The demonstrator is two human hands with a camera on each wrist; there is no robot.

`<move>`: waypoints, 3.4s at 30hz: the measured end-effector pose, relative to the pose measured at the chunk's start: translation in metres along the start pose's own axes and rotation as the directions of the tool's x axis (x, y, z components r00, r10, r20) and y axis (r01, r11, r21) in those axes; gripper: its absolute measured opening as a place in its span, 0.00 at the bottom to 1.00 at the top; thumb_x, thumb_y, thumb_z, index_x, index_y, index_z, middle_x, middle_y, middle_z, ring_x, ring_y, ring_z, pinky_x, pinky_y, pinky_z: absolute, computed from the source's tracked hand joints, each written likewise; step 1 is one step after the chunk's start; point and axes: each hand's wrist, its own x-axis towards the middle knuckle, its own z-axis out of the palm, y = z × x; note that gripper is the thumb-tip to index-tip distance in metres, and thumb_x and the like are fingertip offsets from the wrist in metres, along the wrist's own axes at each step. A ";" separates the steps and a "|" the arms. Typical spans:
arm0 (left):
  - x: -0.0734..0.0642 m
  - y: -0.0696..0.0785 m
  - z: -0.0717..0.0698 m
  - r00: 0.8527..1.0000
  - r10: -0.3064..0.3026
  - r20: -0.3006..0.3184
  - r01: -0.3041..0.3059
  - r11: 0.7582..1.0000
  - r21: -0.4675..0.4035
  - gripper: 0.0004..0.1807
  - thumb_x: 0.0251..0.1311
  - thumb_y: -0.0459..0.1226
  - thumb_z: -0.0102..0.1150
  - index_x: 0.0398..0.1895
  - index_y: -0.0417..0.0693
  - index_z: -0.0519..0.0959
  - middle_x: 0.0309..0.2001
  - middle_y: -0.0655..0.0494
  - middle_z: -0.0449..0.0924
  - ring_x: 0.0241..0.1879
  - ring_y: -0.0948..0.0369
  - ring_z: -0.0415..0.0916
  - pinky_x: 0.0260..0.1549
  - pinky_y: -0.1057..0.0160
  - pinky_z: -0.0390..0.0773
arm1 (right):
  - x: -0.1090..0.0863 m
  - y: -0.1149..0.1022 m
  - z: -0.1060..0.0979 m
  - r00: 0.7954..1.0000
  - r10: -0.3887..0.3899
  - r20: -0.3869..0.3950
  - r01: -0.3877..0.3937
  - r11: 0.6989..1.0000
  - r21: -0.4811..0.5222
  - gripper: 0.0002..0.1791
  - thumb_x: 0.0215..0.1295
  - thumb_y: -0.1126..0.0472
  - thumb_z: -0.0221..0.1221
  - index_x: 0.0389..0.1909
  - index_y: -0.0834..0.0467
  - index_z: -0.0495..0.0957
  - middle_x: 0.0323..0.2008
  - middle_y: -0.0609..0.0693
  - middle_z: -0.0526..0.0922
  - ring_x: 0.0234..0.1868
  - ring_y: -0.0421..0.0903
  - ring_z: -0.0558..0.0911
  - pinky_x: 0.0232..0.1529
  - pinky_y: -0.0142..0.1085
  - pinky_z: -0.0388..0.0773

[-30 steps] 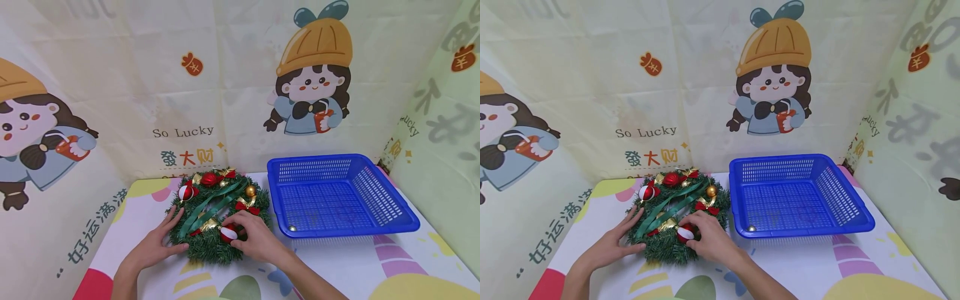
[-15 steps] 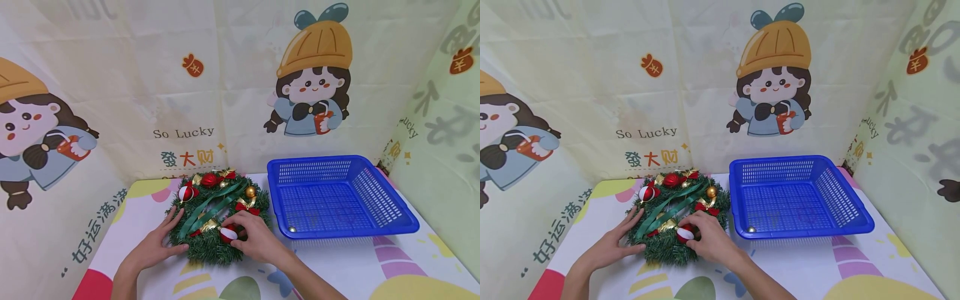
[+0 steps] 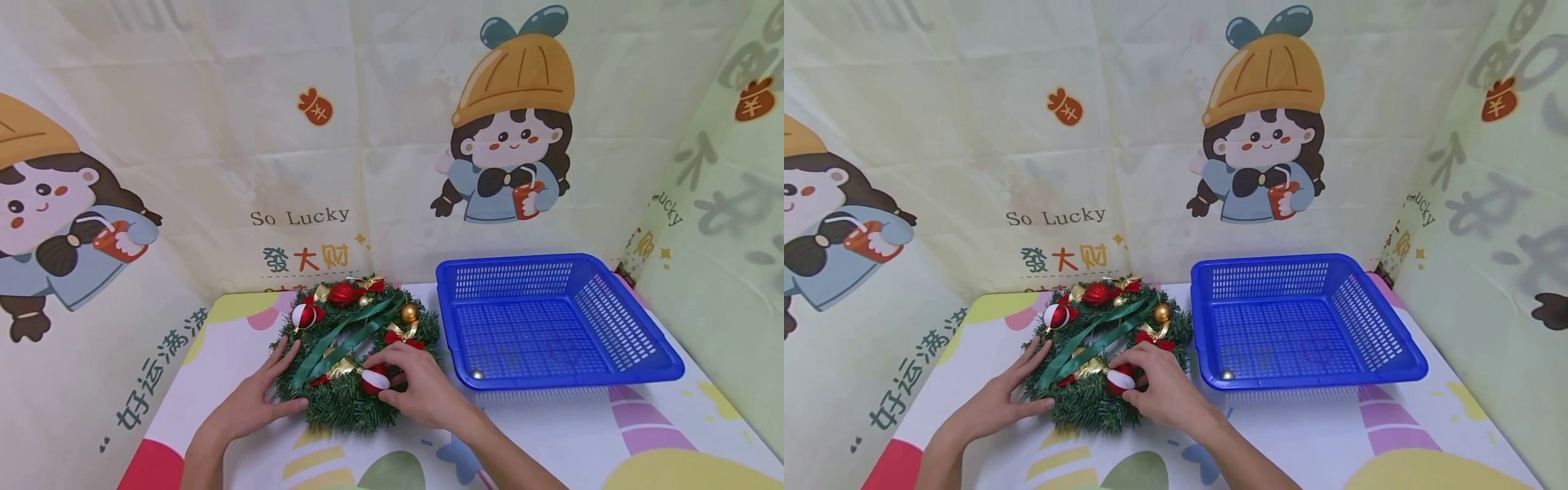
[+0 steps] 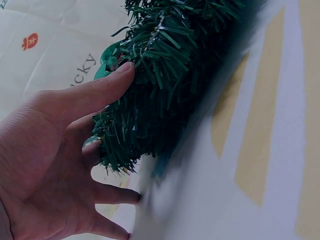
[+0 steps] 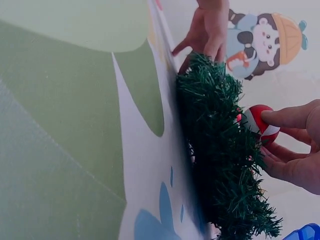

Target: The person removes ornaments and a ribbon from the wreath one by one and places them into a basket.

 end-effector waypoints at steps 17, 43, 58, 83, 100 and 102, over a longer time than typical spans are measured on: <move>0.000 0.000 0.000 1.000 0.003 0.001 -0.003 1.000 0.008 0.57 0.59 0.61 0.70 0.86 0.66 0.49 0.87 0.50 0.36 0.79 0.29 0.45 0.64 0.23 0.63 | -0.004 -0.001 -0.007 1.000 0.006 -0.018 -0.006 1.000 -0.008 0.25 0.61 0.71 0.71 0.58 0.50 0.84 0.53 0.43 0.82 0.53 0.44 0.84 0.48 0.30 0.85; 0.001 0.002 -0.001 1.000 0.003 0.009 -0.003 1.000 -0.004 0.56 0.60 0.60 0.70 0.86 0.65 0.48 0.86 0.50 0.36 0.79 0.29 0.45 0.64 0.23 0.63 | -0.008 -0.007 -0.038 0.992 -0.017 -0.128 0.023 0.999 0.046 0.27 0.59 0.74 0.71 0.57 0.49 0.84 0.54 0.43 0.82 0.52 0.47 0.85 0.48 0.35 0.87; 0.003 0.000 0.000 1.000 0.005 0.012 -0.005 1.000 -0.017 0.57 0.60 0.60 0.70 0.86 0.66 0.48 0.87 0.50 0.35 0.80 0.30 0.43 0.64 0.23 0.63 | -0.012 -0.007 -0.063 0.972 0.037 -0.232 -0.041 0.999 -0.010 0.27 0.59 0.73 0.72 0.57 0.47 0.85 0.55 0.44 0.82 0.56 0.50 0.84 0.50 0.40 0.87; 0.001 0.000 -0.003 1.000 -0.007 0.022 0.007 1.000 0.002 0.57 0.59 0.62 0.70 0.86 0.68 0.47 0.87 0.50 0.35 0.79 0.29 0.45 0.64 0.24 0.65 | -0.028 0.020 -0.112 0.925 0.090 -0.370 -0.147 0.981 -0.127 0.28 0.58 0.71 0.73 0.59 0.52 0.83 0.57 0.52 0.83 0.57 0.54 0.84 0.50 0.42 0.88; -0.001 0.002 -0.004 1.000 -0.008 0.018 0.008 1.000 -0.013 0.56 0.60 0.60 0.70 0.86 0.68 0.47 0.87 0.51 0.35 0.80 0.29 0.44 0.63 0.23 0.65 | -0.031 0.032 -0.124 0.937 0.168 -0.307 -0.239 0.949 -0.208 0.20 0.60 0.71 0.72 0.52 0.55 0.84 0.51 0.57 0.85 0.52 0.58 0.85 0.48 0.50 0.88; -0.001 0.002 -0.004 1.000 -0.005 0.016 0.005 1.000 -0.009 0.57 0.60 0.61 0.70 0.86 0.68 0.47 0.87 0.51 0.35 0.79 0.29 0.44 0.63 0.23 0.65 | -0.031 0.035 -0.124 0.939 0.180 -0.292 -0.250 0.941 -0.227 0.19 0.59 0.71 0.72 0.51 0.55 0.84 0.50 0.57 0.85 0.52 0.58 0.86 0.48 0.50 0.88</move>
